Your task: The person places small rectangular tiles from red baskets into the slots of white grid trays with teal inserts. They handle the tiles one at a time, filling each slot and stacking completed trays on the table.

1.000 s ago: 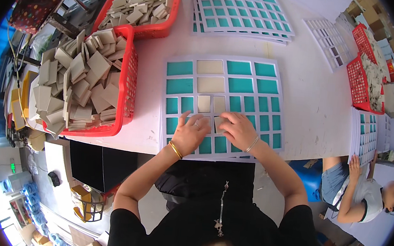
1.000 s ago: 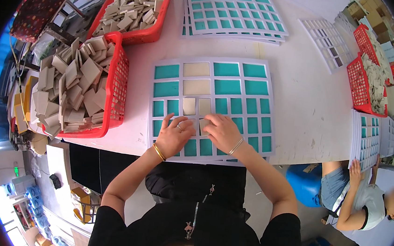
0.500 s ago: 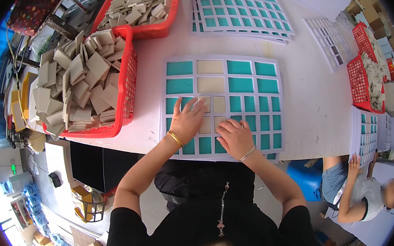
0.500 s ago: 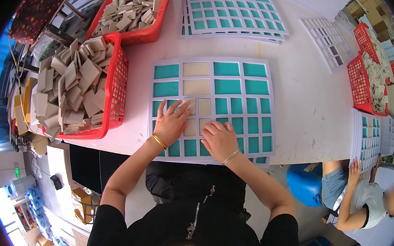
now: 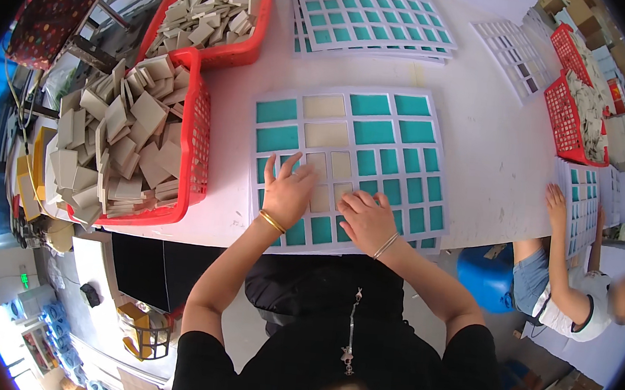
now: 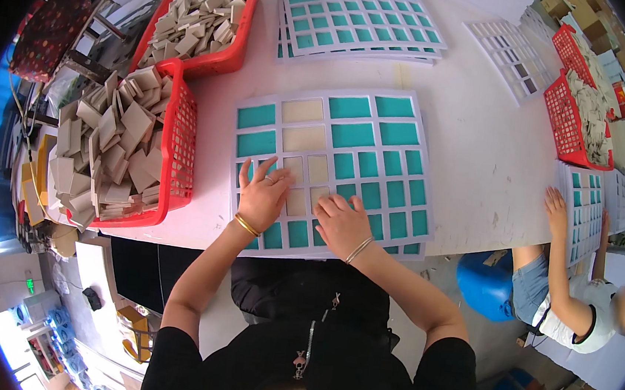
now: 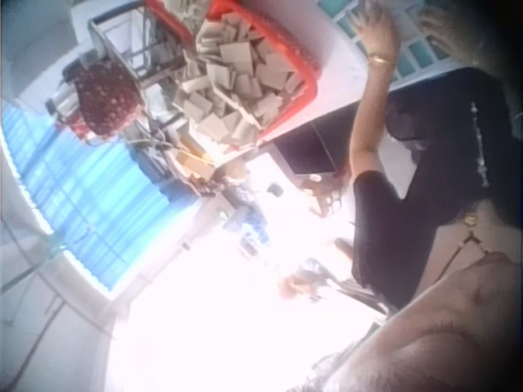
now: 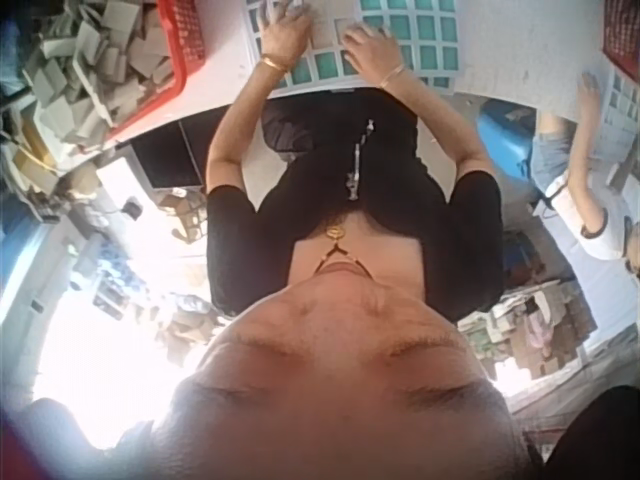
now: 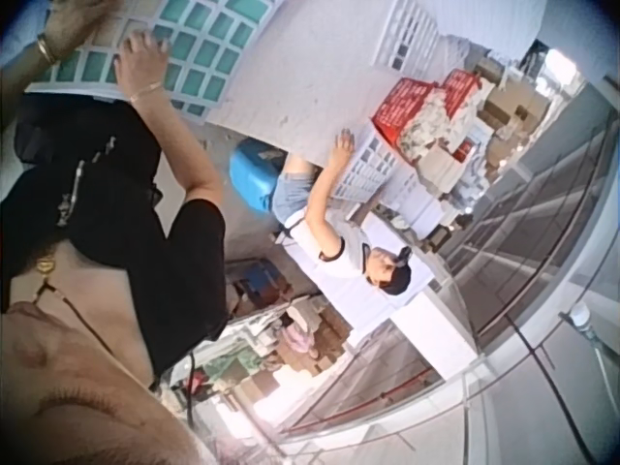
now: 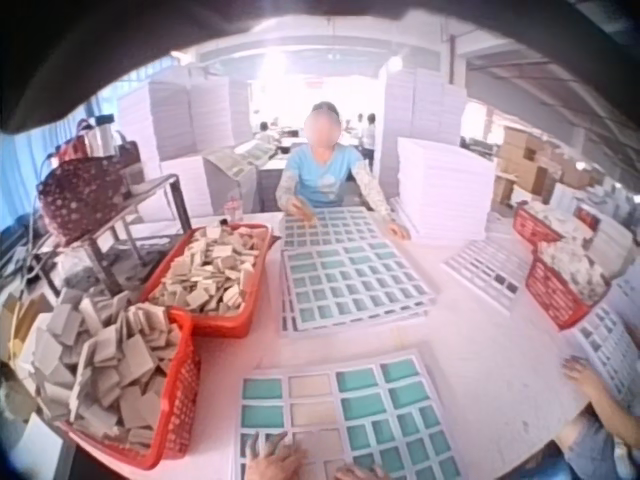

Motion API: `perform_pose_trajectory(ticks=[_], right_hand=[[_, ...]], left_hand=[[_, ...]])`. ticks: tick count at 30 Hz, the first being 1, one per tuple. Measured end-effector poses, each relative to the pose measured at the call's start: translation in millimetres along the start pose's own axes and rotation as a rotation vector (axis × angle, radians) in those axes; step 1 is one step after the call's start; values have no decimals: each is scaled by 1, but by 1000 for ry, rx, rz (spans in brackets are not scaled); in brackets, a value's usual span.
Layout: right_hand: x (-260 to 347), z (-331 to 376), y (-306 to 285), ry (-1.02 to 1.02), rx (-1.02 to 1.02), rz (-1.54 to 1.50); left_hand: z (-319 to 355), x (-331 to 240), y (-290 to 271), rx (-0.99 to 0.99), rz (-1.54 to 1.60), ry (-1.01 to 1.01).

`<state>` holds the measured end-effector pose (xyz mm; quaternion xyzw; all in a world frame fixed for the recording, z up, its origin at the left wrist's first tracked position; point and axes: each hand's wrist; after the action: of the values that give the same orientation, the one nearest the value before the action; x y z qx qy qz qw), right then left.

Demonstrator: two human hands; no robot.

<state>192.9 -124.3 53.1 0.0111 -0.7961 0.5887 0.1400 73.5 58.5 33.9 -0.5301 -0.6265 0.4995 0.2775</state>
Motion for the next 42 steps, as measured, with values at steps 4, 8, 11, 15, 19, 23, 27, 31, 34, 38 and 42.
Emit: perform_pose_trajectory(ticks=[4, 8, 11, 15, 19, 23, 27, 31, 34, 38, 42], right_hand=[[1, 0, 1, 33, 24, -22], [-30, 10, -7, 167, -166, -271], [-75, 36, -15, 387, -559, -133], [-138, 99, -11, 791, -418, 173], [-134, 118, 11, 907, -483, -151], [-117, 110, 5, 906, -731, -281], [-128, 129, 3, 1004, -897, -429], [-192, 183, -33, 1152, -864, -286], [-311, 292, -68, 1082, -806, -6], [-424, 430, -174, 888, -113, 826], [-346, 313, -183, 1072, -844, 436]], left_hand=[[-7, -1, -12, 133, -57, 50], [2, 10, -20, -91, 76, -142], [46, 39, -12, -336, 216, -471], [96, 36, -2, -257, 341, -643], [88, 16, -10, -217, 259, -660], [89, 21, -9, -298, 386, -682], [71, -1, -28, -457, 514, -659], [28, -47, -42, -442, 675, -497], [-9, -85, -26, -364, 878, -307], [-43, -125, -21, -329, 920, -102], [-38, -100, -63, -432, 855, -99]])
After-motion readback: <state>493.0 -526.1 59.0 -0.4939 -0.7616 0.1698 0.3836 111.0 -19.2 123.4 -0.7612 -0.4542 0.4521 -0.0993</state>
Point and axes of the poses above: each hand's wrist, its own z-axis away from the middle knuckle, its own y-axis out of the palm, x = y × z, and after that the axes turned 10 degrees about -x, right-handed
